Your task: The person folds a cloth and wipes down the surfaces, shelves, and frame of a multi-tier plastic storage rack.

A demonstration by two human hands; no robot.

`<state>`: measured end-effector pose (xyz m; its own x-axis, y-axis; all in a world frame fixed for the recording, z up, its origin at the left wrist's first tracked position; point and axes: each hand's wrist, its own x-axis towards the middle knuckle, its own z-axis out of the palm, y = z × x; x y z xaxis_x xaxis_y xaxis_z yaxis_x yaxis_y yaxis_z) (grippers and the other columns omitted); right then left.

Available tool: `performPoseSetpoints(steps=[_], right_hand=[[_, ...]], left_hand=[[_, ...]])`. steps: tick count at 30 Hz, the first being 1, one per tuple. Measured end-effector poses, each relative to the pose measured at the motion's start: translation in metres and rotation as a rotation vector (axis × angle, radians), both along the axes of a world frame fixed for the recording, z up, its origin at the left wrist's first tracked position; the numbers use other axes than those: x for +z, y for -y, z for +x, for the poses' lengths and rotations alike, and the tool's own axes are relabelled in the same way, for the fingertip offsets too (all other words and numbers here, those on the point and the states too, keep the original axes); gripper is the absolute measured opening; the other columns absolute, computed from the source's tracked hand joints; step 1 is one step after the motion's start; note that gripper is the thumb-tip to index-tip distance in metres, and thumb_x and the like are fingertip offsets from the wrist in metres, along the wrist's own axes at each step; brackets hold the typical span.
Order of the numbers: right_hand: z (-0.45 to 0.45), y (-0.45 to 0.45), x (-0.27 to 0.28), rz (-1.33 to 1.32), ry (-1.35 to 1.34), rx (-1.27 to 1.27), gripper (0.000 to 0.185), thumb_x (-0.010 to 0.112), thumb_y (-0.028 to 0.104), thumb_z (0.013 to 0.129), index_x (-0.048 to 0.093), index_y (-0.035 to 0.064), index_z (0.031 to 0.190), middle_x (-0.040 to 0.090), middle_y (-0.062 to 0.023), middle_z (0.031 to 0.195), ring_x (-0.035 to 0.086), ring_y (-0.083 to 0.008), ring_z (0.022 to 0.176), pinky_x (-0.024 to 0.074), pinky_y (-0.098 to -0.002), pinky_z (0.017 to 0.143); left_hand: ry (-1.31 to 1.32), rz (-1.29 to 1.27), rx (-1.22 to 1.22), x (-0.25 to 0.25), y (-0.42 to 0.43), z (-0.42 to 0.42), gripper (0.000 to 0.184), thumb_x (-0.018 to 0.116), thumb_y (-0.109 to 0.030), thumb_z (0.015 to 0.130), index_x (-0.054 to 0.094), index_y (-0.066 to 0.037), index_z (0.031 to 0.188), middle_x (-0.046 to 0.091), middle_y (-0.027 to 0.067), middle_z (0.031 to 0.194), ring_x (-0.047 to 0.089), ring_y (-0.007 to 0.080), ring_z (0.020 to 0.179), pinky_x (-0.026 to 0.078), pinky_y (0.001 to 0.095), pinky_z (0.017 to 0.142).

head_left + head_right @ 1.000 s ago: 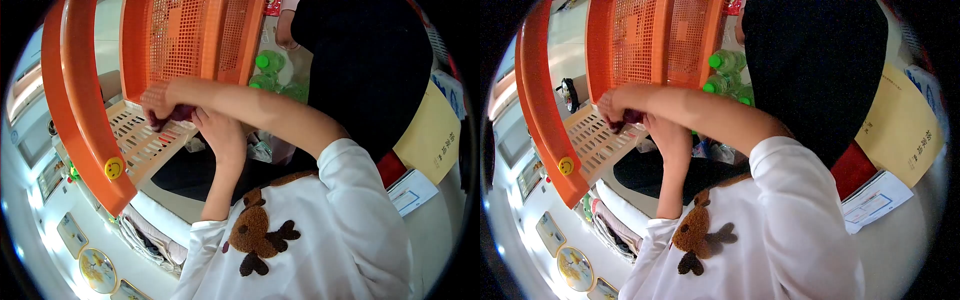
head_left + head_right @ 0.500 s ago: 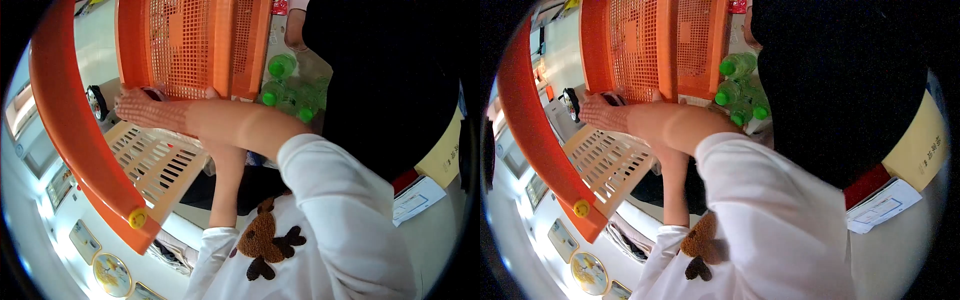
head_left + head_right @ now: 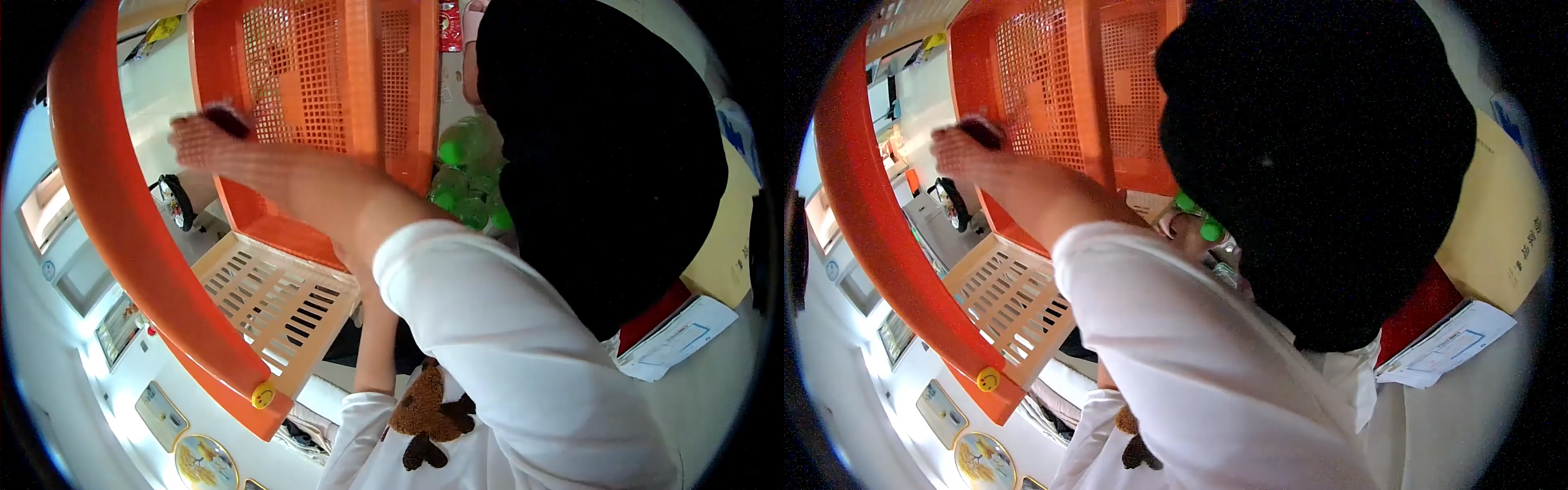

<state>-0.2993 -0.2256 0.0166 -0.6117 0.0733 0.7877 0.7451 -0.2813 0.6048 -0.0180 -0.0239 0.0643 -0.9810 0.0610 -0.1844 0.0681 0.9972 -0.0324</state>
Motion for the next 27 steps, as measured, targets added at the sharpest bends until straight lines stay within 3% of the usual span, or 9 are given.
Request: performPoseSetpoints(steps=[8,12,14,17,20,22,23,26,27], right_hand=[[-0.05,-0.019,0.024,-0.137,0.083,-0.381,0.017,0.04,0.017,0.085,0.045,0.0119,0.069,0.045,-0.001,0.055,0.043,-0.0117,0.043,0.0349,-0.0283,0.039],[0.037,0.028,0.011,-0.021,0.279,-0.051,0.02,0.04,0.022,0.084,0.042,0.0142,0.066,0.037,0.0024,0.056,0.039,-0.0111,0.044,0.0373,-0.0288,0.048],[0.094,0.013,0.029,-0.876,0.069,1.037,0.019,0.042,0.022,0.081,0.043,0.0132,0.065,0.04,0.0012,0.063,0.046,-0.0146,0.062,0.0396,-0.0339,0.065],[0.119,0.041,0.022,-0.841,0.031,0.815,0.018,0.044,0.022,0.076,0.045,0.0105,0.063,0.042,-0.0028,0.071,0.044,-0.02,0.082,0.0359,-0.037,0.079],[0.145,0.01,0.013,-0.94,-0.015,1.301,0.016,0.045,0.024,0.075,0.048,0.0085,0.07,0.044,-0.0054,0.082,0.04,-0.0223,0.095,0.0317,-0.0355,0.087],[0.151,0.016,0.005,-1.105,-0.121,2.049,0.019,0.043,0.024,0.078,0.05,0.0073,0.077,0.046,-0.0068,0.09,0.04,-0.0231,0.098,0.0315,-0.0336,0.088],[0.15,0.016,0.008,-1.108,-0.134,2.045,0.019,0.043,0.024,0.078,0.05,0.0073,0.077,0.046,-0.0068,0.09,0.04,-0.0231,0.098,0.0315,-0.0336,0.088],[0.137,-0.035,0.033,-1.537,0.719,2.505,0.015,0.045,0.024,0.079,0.053,0.0138,0.085,0.054,-0.0023,0.088,0.044,-0.0209,0.097,0.037,-0.0304,0.081],[0.129,-0.047,0.037,-1.523,0.71,2.504,0.015,0.045,0.024,0.079,0.053,0.0138,0.085,0.054,-0.0023,0.088,0.044,-0.0209,0.097,0.037,-0.0304,0.081]], left_hand=[[0.027,-0.096,0.035,-0.001,-0.008,-0.012,0.048,0.049,-0.019,0.081,0.038,0.005,0.121,0.051,0.0206,0.108,0.049,0.0323,0.101,0.035,0.0403,0.088],[0.044,-0.113,0.047,0.001,-0.009,-0.01,0.048,0.049,-0.019,0.081,0.039,0.005,0.121,0.052,0.0203,0.108,0.049,0.0321,0.101,0.035,0.0402,0.088],[0.041,-0.131,0.048,0.0,-0.013,-0.016,0.048,0.049,-0.019,0.081,0.039,0.005,0.121,0.052,0.0202,0.108,0.049,0.032,0.1,0.035,0.0401,0.088],[0.045,-0.149,0.052,-0.001,-0.014,-0.018,0.047,0.049,-0.019,0.081,0.039,0.005,0.12,0.052,0.02,0.107,0.049,0.0318,0.1,0.035,0.04,0.088],[0.056,-0.161,0.047,-0.003,-0.013,-0.017,0.047,0.049,-0.019,0.081,0.04,0.005,0.12,0.052,0.0198,0.107,0.05,0.0317,0.1,0.036,0.0399,0.087],[0.062,-0.164,0.047,-0.002,-0.01,-0.014,0.047,0.049,-0.02,0.081,0.04,0.005,0.12,0.052,0.0197,0.106,0.05,0.0316,0.099,0.036,0.0398,0.087],[0.07,-0.173,0.047,-0.002,-0.008,-0.012,0.047,0.049,-0.02,0.081,0.04,0.005,0.119,0.052,0.0197,0.106,0.05,0.0315,0.099,0.036,0.0398,0.087],[0.084,-0.19,0.044,0.0,0.0,-0.005,0.046,0.049,-0.02,0.081,0.04,0.005,0.119,0.052,0.0195,0.106,0.05,0.0314,0.099,0.036,0.0397,0.087],[0.086,-0.192,0.045,0.0,0.003,-0.002,0.046,0.049,-0.02,0.081,0.041,0.005,0.119,0.052,0.0194,0.106,0.05,0.0313,0.099,0.036,0.0396,0.087]])
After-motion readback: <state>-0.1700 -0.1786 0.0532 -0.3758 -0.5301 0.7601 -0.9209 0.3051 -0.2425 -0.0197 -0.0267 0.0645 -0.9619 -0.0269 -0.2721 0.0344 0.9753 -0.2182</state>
